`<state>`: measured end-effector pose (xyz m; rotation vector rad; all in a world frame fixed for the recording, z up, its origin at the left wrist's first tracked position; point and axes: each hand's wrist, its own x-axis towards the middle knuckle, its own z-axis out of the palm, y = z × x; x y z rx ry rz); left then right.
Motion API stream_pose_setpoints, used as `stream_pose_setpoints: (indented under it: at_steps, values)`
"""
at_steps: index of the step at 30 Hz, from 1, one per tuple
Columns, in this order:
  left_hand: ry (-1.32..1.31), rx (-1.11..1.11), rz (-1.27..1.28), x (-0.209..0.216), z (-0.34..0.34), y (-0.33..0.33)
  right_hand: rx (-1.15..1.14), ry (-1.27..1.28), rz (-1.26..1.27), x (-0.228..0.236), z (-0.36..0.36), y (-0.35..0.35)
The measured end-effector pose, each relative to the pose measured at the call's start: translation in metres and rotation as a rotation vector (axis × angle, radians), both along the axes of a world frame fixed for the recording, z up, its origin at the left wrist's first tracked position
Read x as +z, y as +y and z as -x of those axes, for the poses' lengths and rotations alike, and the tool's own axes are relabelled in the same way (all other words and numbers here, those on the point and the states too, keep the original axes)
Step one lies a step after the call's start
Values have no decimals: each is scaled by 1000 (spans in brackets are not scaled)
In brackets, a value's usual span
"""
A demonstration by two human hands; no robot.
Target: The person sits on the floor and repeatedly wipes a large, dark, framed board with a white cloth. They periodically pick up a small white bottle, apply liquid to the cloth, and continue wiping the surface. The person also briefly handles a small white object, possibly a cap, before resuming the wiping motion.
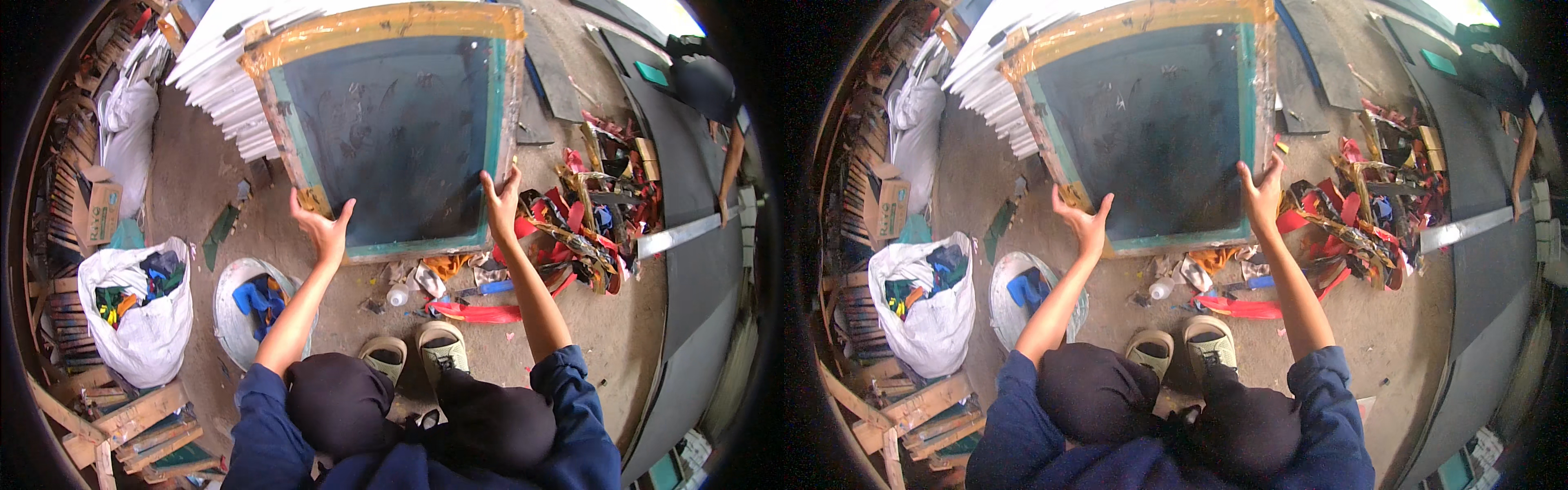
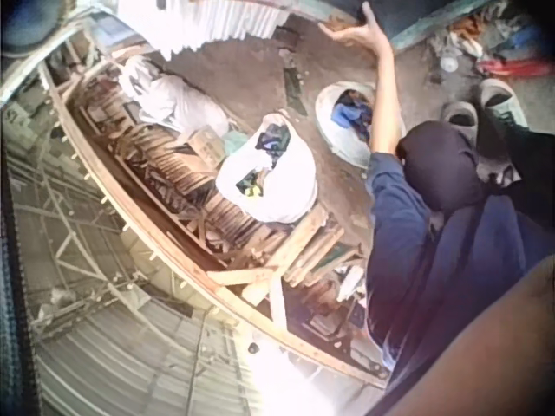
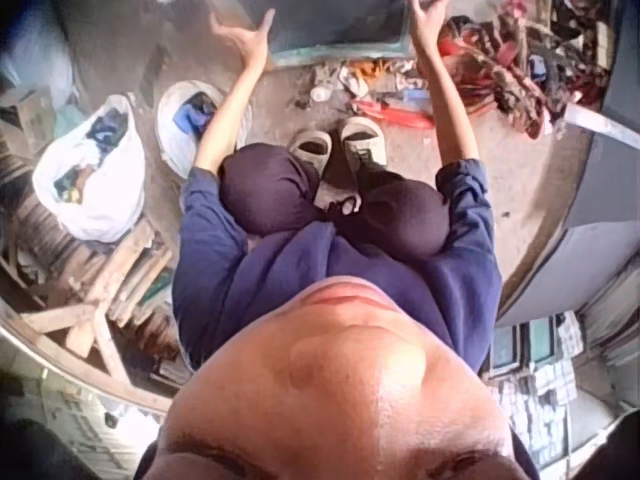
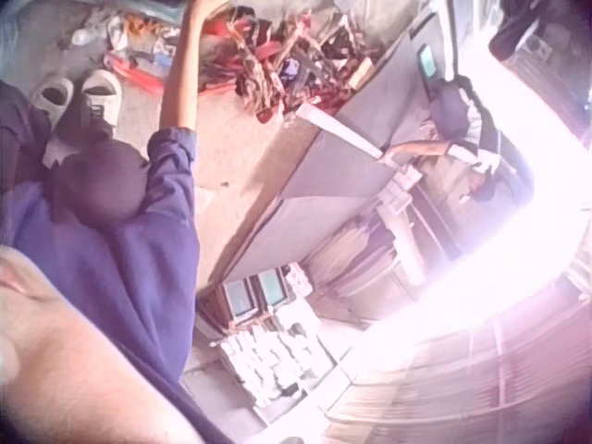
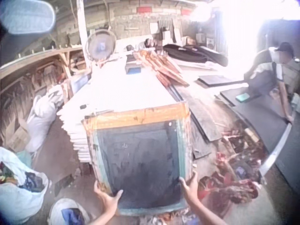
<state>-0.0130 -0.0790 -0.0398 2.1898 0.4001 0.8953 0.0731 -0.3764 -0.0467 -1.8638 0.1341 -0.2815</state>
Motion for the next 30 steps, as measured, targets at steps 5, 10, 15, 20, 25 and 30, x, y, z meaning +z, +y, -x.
stream_pose_setpoints:
  at_steps: [5, 10, 15, 20, 25, 30]
  values:
    - [193, 27, -292, -1, 0, -19, -56, -210, 237, 2, -1, -2]
    - [269, -110, -394, 3, 34, -20, 132, -450, 608, 7, 70, 14]
    - [195, -484, -252, 6, 75, -35, 701, -77, 534, -46, 163, 10]
    - [206, -556, -191, 11, 98, -28, 744, -171, 687, -51, 172, 17]
    - [255, -681, -56, 3, 108, -32, 513, 28, 520, -47, 169, 15]
    - [270, -879, 99, -11, 134, -51, 364, 189, 275, -13, 167, 14]
